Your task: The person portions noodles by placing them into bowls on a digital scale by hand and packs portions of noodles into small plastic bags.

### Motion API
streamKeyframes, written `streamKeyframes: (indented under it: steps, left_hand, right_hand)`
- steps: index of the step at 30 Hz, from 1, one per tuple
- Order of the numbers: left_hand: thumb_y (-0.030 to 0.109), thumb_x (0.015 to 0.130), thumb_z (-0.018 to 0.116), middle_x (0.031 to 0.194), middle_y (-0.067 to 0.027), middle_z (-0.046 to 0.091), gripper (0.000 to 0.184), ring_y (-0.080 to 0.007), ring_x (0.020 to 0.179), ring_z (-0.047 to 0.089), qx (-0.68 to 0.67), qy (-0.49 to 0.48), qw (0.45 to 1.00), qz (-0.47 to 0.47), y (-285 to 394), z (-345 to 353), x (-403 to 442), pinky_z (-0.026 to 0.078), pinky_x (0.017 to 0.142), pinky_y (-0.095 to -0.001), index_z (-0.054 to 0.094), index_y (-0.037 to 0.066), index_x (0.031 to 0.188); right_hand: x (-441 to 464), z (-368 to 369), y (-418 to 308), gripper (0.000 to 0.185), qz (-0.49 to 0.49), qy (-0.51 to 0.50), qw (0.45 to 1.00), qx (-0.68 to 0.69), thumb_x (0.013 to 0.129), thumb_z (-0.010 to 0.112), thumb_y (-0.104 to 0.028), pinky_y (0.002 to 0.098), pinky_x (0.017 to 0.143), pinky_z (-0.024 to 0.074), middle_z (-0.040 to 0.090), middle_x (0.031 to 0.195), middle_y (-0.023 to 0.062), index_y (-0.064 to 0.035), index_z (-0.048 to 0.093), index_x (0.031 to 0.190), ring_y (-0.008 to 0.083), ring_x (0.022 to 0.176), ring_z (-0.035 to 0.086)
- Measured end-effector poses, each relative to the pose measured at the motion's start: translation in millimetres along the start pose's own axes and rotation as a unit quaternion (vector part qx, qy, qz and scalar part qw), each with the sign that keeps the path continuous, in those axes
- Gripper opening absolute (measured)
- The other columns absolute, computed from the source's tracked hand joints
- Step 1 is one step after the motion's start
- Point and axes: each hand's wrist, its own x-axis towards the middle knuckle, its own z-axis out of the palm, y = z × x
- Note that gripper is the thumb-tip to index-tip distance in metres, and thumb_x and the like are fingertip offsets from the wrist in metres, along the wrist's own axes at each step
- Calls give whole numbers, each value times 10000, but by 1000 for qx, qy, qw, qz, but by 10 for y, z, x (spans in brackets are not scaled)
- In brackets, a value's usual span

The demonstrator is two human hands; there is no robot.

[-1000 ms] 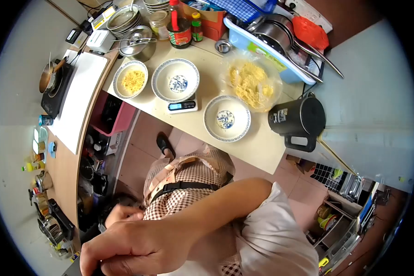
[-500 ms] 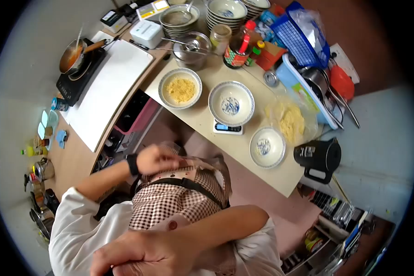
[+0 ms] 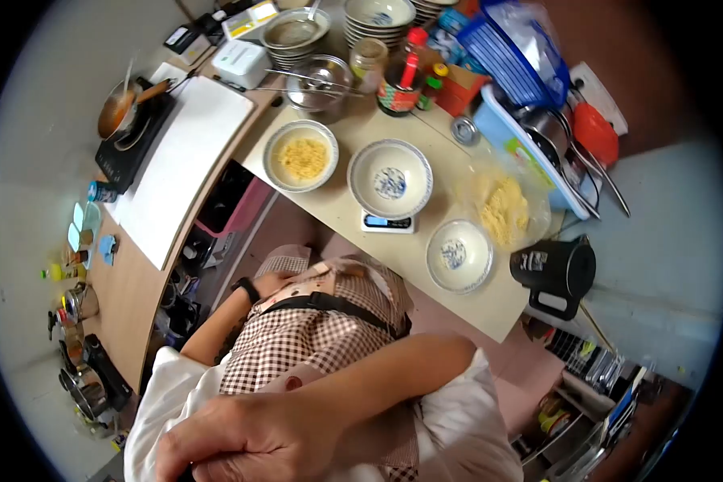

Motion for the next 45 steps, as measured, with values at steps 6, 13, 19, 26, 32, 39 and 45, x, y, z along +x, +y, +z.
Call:
streamKeyframes:
  steps: [6, 13, 19, 26, 32, 39, 45]
  left_hand:
    - [413, 959, 563, 1135, -257, 681, 503, -419, 1082, 630, -50, 6, 971, -234, 674, -206, -473, 487, 945, -447, 644, 9, 1247]
    - [478, 835, 714, 941, -165, 671, 578, -300, 898, 647, -261, 539, 722, 346, 2958, -626, -265, 503, 789, -412, 644, -16, 1127]
    - [400, 924, 601, 915, -153, 672, 435, -264, 851, 655, -235, 222, 774, 545, 4000, -963, 102, 534, 769, -396, 593, 28, 1150]
    - [309, 1027, 470, 884, -139, 673, 281, -223, 797, 665, -237, 175, 786, 544, 4170, -905, 341, 571, 745, -378, 534, 80, 1178]
    - [305, 1066, 394, 837, -134, 674, 269, -216, 757, 661, -243, 188, 786, 537, 4180, -842, 313, 574, 733, -357, 526, 101, 1182]
    - [318, 1069, 379, 836, -130, 678, 285, -214, 745, 661, -226, 226, 786, 529, 4145, -791, 286, 571, 718, -346, 533, 105, 1180]
    - [307, 1059, 426, 824, -105, 664, 254, -179, 745, 665, -228, 284, 760, 538, 4133, -634, 235, 584, 700, -337, 533, 104, 1169]
  right_hand:
    - [-202, -112, -463, 285, -54, 16, 998, -9, 1038, 498, -88, 384, 941, 483, 663, 1170, 213, 108, 609, 1214, 338, 1110, 631]
    - [-606, -169, -1117, 285, 0, 72, 997, -40, 1051, 484, -107, 351, 873, 495, 665, 1110, 190, 107, 621, 1179, 282, 1000, 637]
    - [-484, 45, -1128, 300, -246, 167, 955, -3, 1033, 524, -160, 366, 794, 511, 626, 1141, 148, 77, 586, 1206, 267, 886, 629]
    - [-1804, -872, -2471, 306, 106, 335, 643, -680, 872, 695, -119, 367, 783, 550, 669, 1111, 146, -29, 651, 1161, 301, 857, 663]
    - [-3634, -2280, -3077, 406, 333, 454, 178, -807, 825, 686, -169, 436, 1041, 439, 616, 1184, 204, -41, 633, 1207, 369, 1176, 571]
    - [-3976, -2410, -3526, 352, 111, 679, 307, -657, 868, 609, -114, 423, 887, 501, 654, 1139, 258, 1, 606, 1201, 411, 1013, 646]
    - [-3811, -2316, -3794, 361, 226, 583, 199, -755, 891, 591, -136, 447, 923, 498, 645, 1181, 293, -7, 605, 1228, 431, 1091, 630]
